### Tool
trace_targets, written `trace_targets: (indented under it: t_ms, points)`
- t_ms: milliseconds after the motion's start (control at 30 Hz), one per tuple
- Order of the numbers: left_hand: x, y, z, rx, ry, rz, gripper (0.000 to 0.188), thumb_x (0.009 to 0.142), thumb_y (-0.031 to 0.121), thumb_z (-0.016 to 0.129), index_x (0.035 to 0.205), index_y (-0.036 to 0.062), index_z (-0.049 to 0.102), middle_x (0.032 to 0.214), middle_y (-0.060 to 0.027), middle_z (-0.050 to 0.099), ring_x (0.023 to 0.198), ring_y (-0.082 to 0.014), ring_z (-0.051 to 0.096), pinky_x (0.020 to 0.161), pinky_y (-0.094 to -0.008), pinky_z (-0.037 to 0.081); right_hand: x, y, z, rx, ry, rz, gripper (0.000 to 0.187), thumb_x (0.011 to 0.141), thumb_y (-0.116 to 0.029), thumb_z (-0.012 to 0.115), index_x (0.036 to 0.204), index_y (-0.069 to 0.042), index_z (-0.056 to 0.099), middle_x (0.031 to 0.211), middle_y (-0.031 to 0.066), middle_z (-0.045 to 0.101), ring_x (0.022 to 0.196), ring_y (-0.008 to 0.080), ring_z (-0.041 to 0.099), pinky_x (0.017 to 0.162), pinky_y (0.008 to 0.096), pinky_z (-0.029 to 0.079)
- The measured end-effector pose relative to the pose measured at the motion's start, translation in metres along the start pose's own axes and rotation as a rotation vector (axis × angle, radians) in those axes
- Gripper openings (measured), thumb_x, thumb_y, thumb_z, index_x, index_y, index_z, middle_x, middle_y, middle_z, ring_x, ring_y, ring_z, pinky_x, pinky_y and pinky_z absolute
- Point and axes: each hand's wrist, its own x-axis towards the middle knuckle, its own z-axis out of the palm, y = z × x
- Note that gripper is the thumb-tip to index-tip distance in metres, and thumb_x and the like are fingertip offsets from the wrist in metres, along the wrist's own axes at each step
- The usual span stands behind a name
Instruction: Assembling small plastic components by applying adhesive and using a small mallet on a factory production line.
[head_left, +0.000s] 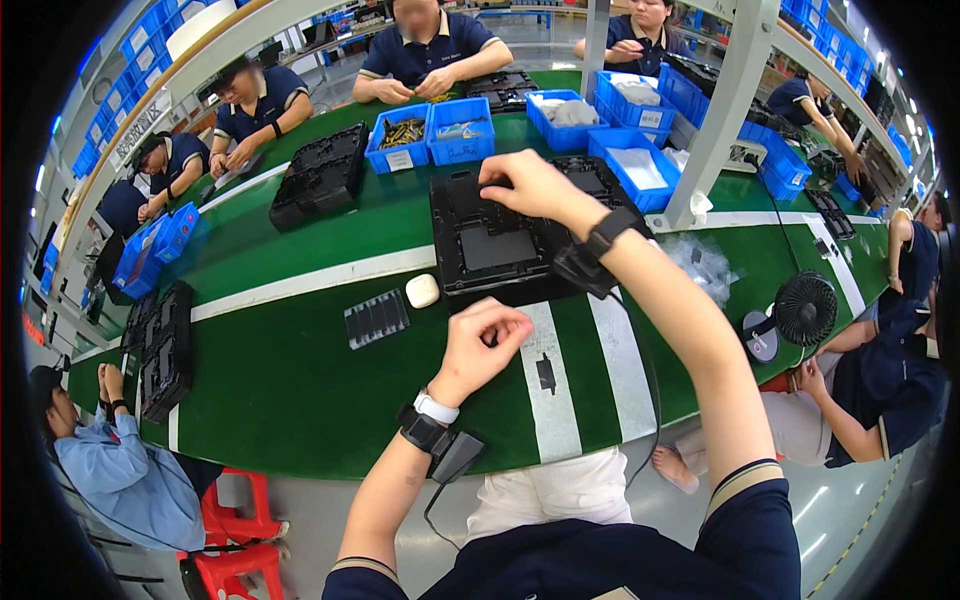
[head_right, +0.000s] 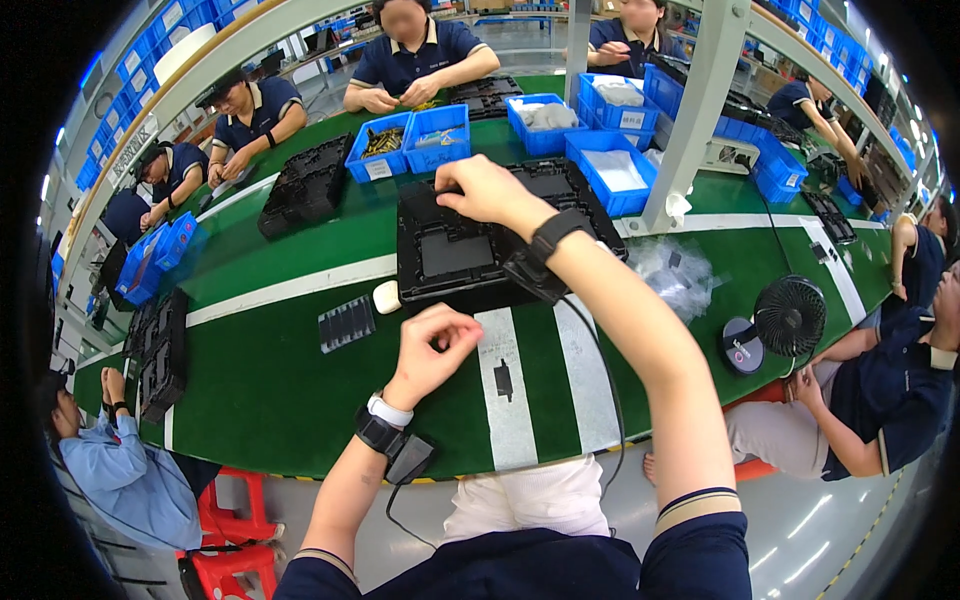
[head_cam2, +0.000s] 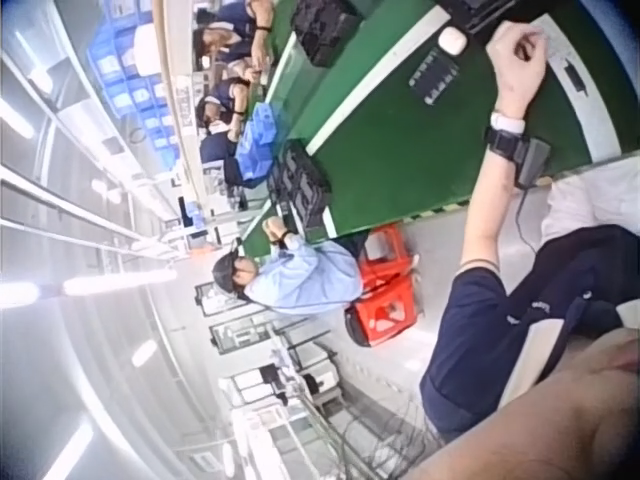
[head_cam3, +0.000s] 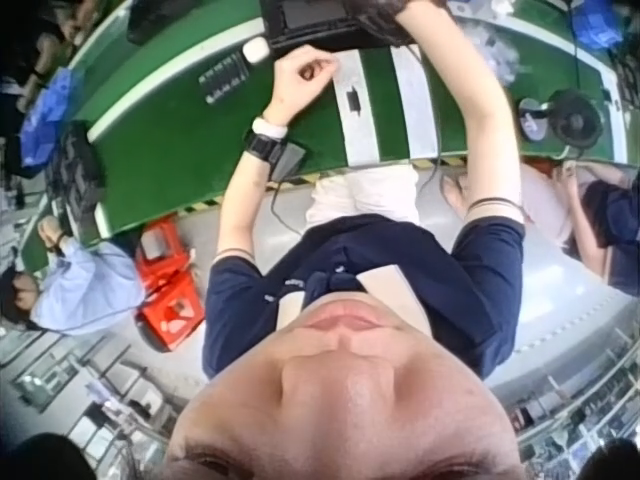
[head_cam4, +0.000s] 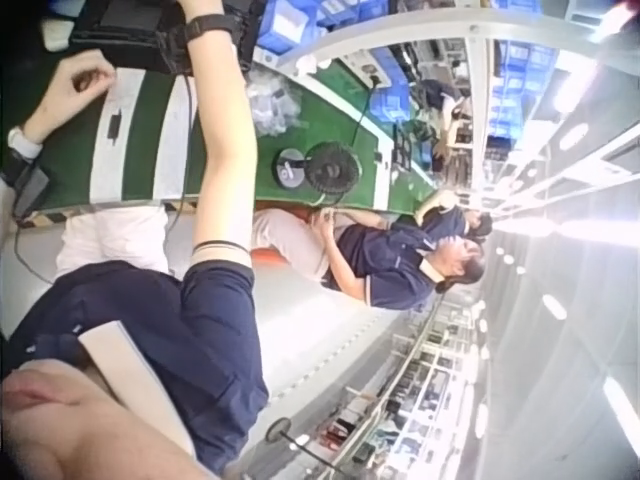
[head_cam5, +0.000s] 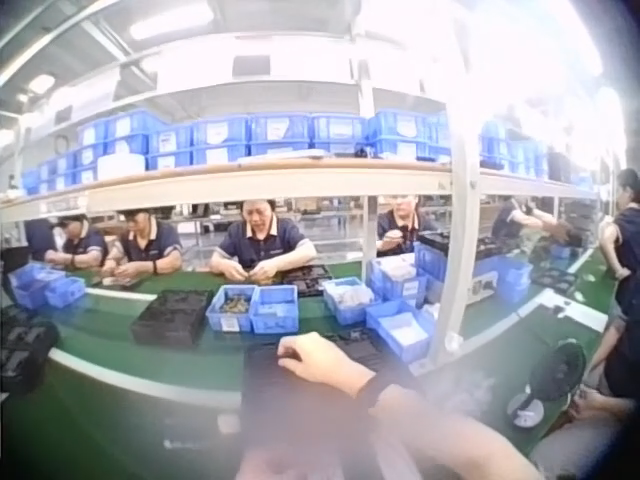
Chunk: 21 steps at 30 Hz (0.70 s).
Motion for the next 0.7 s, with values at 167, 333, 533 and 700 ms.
trace_targets:
  t_ms: [167, 333, 533, 700]
  points:
    - [0.004, -0.002, -0.015, 0.125, 0.454, 0.130, 0.020, 0.073, 0.001, 0.068, 0.092, 0.0024, 0.062, 0.087, -0.0029, 0.057, 0.059, -0.0051, 0.048, 0.052, -0.0186, 0.036, -0.060, -0.058, -0.036, 0.134, -0.202, 0.028, 0.018, 0.074, -0.013, 0.066, 0.084, 0.000, 0.060, 0.077, 0.0160, 0.063, 0.073, 0.0297, 0.063, 0.065, 0.0346, 0.048]
    - [0.013, 0.000, 0.000, 0.060, 0.071, -0.085, 0.027, 0.072, 0.003, 0.070, 0.098, 0.0034, 0.063, 0.082, -0.0041, 0.065, 0.058, -0.0033, 0.053, 0.049, -0.0168, 0.037, -0.127, -0.052, -0.018, 0.057, -0.280, 0.132, 0.018, 0.072, -0.010, 0.069, 0.085, 0.001, 0.062, 0.077, 0.0148, 0.064, 0.071, 0.0291, 0.063, 0.064, 0.0310, 0.048]
    - [0.018, -0.005, 0.002, 0.134, 0.006, -0.093, 0.020, 0.073, 0.004, 0.070, 0.092, 0.0027, 0.063, 0.081, -0.0042, 0.066, 0.061, -0.0057, 0.057, 0.052, -0.0181, 0.042, -0.144, -0.037, 0.001, 0.350, -0.115, 0.224, 0.017, 0.073, -0.009, 0.070, 0.084, 0.001, 0.063, 0.078, 0.0123, 0.065, 0.072, 0.0232, 0.065, 0.066, 0.0281, 0.049]
    - [0.016, -0.005, 0.002, 0.133, 0.004, -0.101, 0.017, 0.074, 0.004, 0.069, 0.089, 0.0028, 0.063, 0.080, -0.0028, 0.065, 0.063, -0.0058, 0.058, 0.054, -0.0184, 0.042, -0.146, -0.038, 0.003, 0.275, -0.057, 0.126, 0.012, 0.075, -0.007, 0.066, 0.084, 0.000, 0.064, 0.080, 0.0106, 0.064, 0.074, 0.0238, 0.061, 0.068, 0.0304, 0.048]
